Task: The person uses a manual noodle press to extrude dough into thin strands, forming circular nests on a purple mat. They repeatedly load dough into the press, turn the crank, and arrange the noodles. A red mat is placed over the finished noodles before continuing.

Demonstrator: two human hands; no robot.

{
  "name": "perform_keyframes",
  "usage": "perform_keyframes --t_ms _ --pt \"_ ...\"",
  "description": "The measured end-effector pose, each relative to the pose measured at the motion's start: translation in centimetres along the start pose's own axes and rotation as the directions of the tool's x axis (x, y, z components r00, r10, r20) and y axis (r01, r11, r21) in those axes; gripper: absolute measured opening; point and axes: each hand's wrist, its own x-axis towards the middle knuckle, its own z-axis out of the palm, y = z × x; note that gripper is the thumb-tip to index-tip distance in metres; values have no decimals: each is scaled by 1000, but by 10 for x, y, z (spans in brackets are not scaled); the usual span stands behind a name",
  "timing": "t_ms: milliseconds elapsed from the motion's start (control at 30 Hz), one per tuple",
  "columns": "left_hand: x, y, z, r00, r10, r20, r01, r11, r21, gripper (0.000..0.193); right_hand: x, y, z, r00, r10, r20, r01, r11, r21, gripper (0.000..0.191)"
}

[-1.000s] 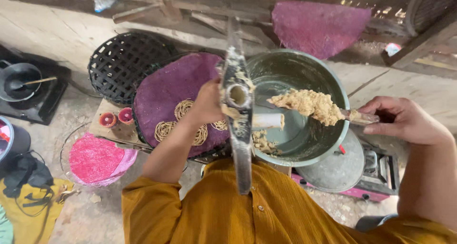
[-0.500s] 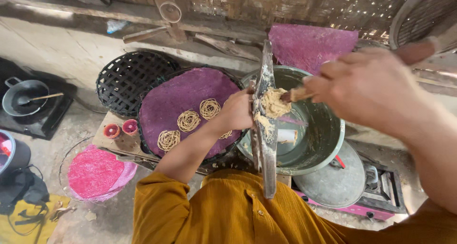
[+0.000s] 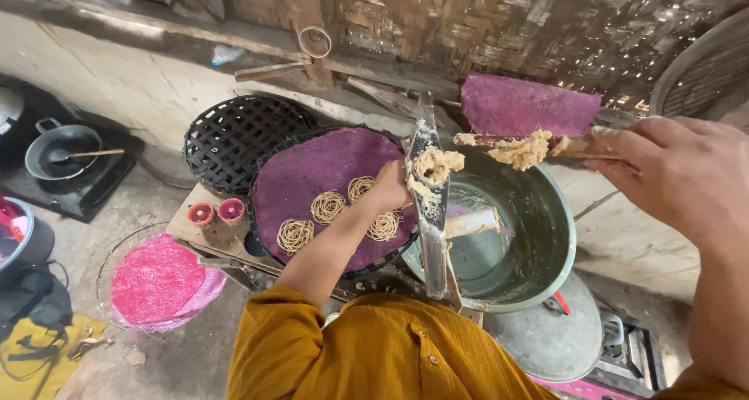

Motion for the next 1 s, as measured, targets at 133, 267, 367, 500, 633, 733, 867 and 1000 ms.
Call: perform_keyframes --t_ms 133,267,367,500,633,733,867,1000 --pt "1 3 5 994 100 -35 -101 994 -42 39 -6 3 17 999 -17 34 15 999 46 33" --pt "5 14 13 998 58 7 -59 983 172 35 0 8 2 958 61 279 -57 998 -20 41" --pt "5 24 26 999 12 48 -19 989 150 37 21 -2 -5 964 -82 254 88 996 -11 37" --pt "6 27 43 995 54 90 -64 991 120 37 53 -40 1 940 -266 213 250 963 101 19" --pt "6 18 59 993 49 105 -33 987 -155 37 78 -66 1 874 -413 255 391 910 136 16" --pt "8 8 61 979 191 72 -166 949 -267 39 93 -58 -9 843 -361 399 367 928 65 21" --pt "13 8 60 973 -192 126 224 911 -347 43 86 -18 -24 860 -66 506 67 998 16 17" --pt "10 4 59 941 -277 193 338 775 -534 45 42 0 -5 971 46 235 -61 997 55 34"
